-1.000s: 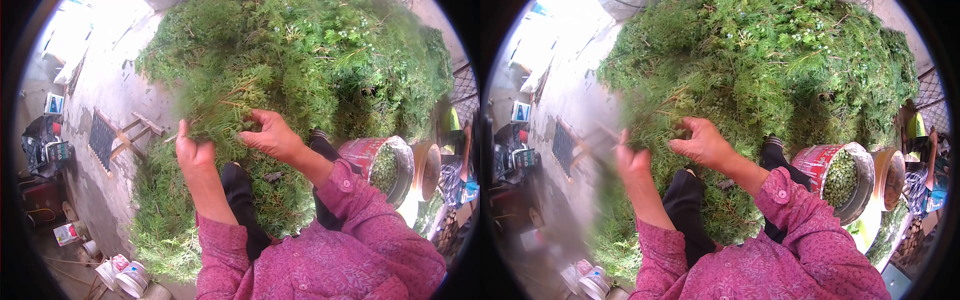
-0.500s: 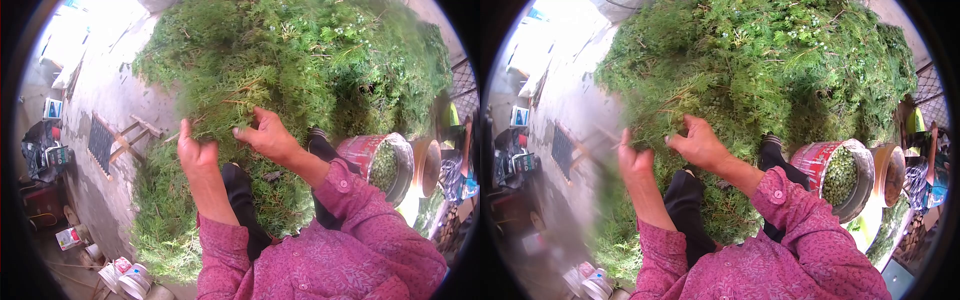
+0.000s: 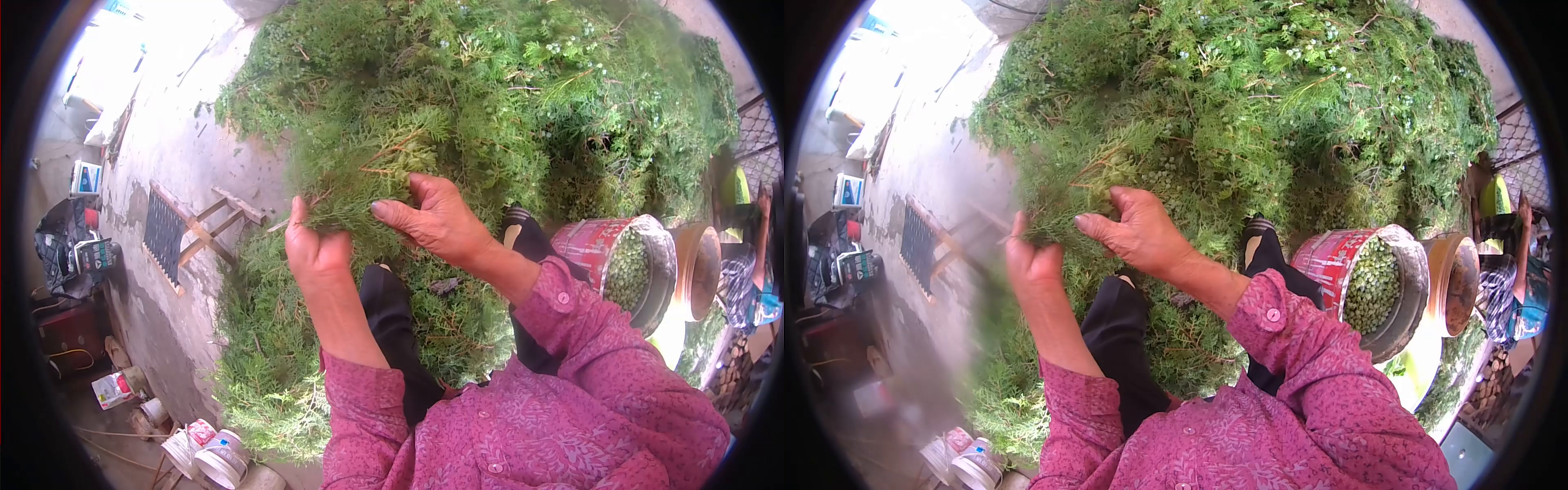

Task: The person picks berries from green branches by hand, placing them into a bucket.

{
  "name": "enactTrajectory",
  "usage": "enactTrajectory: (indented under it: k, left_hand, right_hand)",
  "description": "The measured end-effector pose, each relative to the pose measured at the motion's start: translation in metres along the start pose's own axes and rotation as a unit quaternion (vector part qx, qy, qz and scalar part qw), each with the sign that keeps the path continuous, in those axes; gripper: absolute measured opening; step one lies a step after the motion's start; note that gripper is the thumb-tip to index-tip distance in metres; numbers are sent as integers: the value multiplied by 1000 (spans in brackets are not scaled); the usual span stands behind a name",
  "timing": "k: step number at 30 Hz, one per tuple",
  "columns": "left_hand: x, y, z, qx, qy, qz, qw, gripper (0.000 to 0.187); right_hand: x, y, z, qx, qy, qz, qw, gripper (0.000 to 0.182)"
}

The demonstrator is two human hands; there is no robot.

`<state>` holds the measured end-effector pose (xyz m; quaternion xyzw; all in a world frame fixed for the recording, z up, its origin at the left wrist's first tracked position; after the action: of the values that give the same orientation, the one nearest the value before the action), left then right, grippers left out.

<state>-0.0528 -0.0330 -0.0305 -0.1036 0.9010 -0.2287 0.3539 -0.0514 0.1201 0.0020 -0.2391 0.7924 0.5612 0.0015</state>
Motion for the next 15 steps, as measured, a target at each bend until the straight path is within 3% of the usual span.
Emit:
enactTrajectory:
  k: [2,4,8,10,11,13,15]
  left_hand:
    - [7,-5,7,7,-3,-7,1000,34]
    - [9,-9,8,15,-5,-15,1000,34]
    - [14,-17,11,27,-15,-38,999,32]
    - [22,-25,19,20,-19,-49,998,30]
    - [28,-34,26,20,-39,-71,996,28]
    - [25,-41,28,21,-60,-95,993,27]
    - [16,-47,27,62,-70,-116,989,24]
  right_hand:
    - [-3,3,-2,-18,-2,-7,1000,21]
    - [-9,14,-5,-201,-18,67,977,19]
    - [-12,12,-7,-270,-1,147,952,26]
    - [-13,-5,-9,-239,70,-21,968,27]
    - [-15,0,-7,-239,71,-21,968,27]
    - [-21,-6,1,-16,72,-149,986,23]
    - [-16,-9,9,23,98,-136,986,17]
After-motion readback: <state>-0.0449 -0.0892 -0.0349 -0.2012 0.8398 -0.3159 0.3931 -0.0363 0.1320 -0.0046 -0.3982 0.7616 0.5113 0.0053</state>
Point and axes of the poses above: each hand's wrist, its own x-axis towards the middle knuckle, its own z-axis out of the back of the hand, y = z × x, the point moved 7 cm from there along x, towards the middle knuckle, and after that the axes turned 4 degrees about -z, right-handed, at the moved point
